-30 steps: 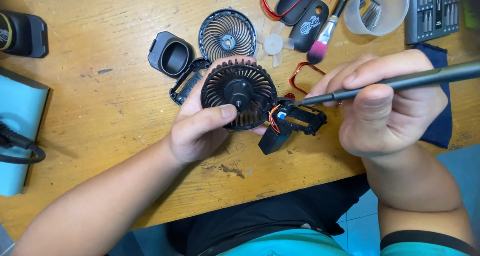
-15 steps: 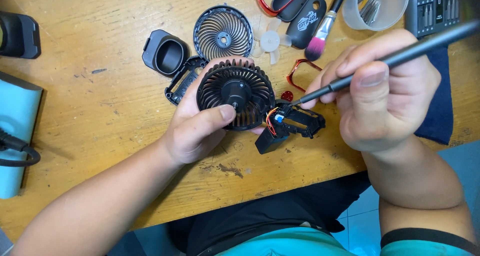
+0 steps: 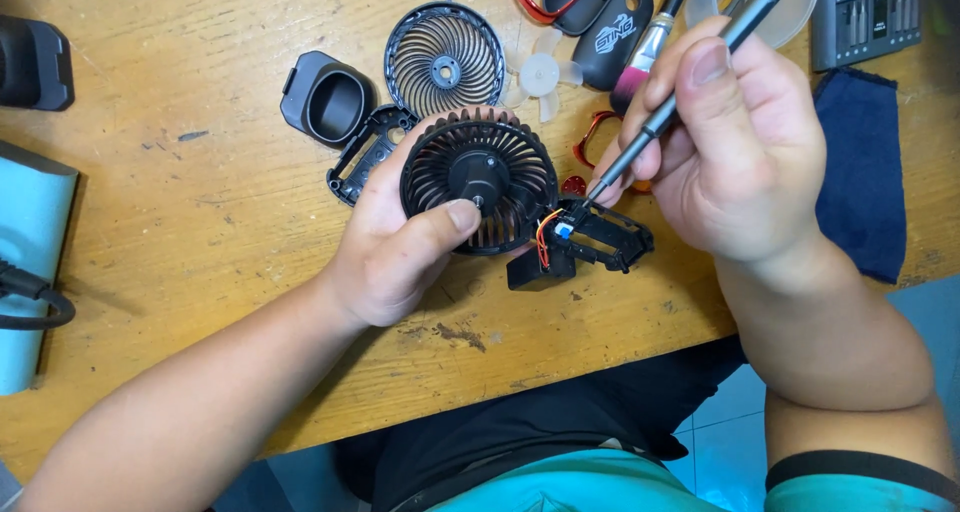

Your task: Disassembling and cleaning a small portable electronic fan using a screwdriver and a brush on a workbench.

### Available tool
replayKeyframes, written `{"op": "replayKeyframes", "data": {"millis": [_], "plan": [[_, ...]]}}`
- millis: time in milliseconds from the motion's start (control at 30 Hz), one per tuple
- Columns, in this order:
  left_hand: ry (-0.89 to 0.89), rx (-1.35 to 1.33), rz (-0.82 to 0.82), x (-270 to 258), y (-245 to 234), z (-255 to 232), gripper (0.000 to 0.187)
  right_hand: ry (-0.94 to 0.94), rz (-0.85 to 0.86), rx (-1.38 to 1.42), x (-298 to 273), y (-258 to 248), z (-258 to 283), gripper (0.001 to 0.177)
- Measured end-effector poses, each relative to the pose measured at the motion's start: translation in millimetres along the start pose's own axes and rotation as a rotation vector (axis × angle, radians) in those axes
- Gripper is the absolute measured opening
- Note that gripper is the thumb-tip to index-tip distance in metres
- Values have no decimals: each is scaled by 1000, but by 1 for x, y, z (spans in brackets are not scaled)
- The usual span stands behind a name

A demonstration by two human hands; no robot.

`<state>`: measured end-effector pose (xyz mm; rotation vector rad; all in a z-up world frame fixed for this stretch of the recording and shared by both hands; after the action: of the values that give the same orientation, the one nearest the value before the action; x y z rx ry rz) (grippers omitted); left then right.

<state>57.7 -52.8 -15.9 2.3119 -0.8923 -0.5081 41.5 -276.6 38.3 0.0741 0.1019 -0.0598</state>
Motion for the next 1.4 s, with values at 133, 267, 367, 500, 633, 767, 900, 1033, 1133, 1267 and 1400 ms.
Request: {"op": "replayKeyframes", "data": {"millis": [133, 267, 367, 500, 633, 767, 900, 1033, 1133, 1267, 1400], "plan": [[53, 256, 4, 2, -2, -8, 65, 17, -55, 31, 0, -4, -5, 35], [87, 344, 5, 2, 3, -13, 59, -24, -4, -58, -1, -2, -1, 33], [109, 377, -2, 2, 4, -14, 57, -24, -44, -110, -1, -6, -4, 35], [127, 352, -10, 1, 1, -16, 61, -80, -15, -119, -2, 3, 8, 37], [-2, -338, -78, 3, -10, 2, 53, -328, 26, -103, -24, 10, 25, 31], [10, -545, 67, 3, -5, 14, 48, -457, -34, -61, -45, 7, 38, 42], [112, -619, 125, 3, -5, 14, 55, -522, 34, -62, -52, 26, 46, 44], [128, -620, 137, 5, -5, 11, 35, -498, 202, -17, -64, 33, 39, 31], [119, -630, 93, 5, -8, 14, 44, -591, 173, -50, -69, 31, 40, 30], [131, -530, -19, 5, -7, 7, 45, -596, 35, -147, -73, 28, 43, 36], [206, -320, -149, -5, -11, -4, 69, -642, 235, -376, -68, 17, 56, 22]]}}
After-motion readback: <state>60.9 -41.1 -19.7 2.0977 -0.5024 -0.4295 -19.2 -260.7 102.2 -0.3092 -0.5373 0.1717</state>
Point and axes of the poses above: each hand's wrist, its own x-axis towards the middle knuckle, its own y-axis out of the palm, z = x × y, the point moved 8 cm from there along x, towards the middle knuckle, and after that the axes turned 3 degrees about z, right-handed, at the moved point
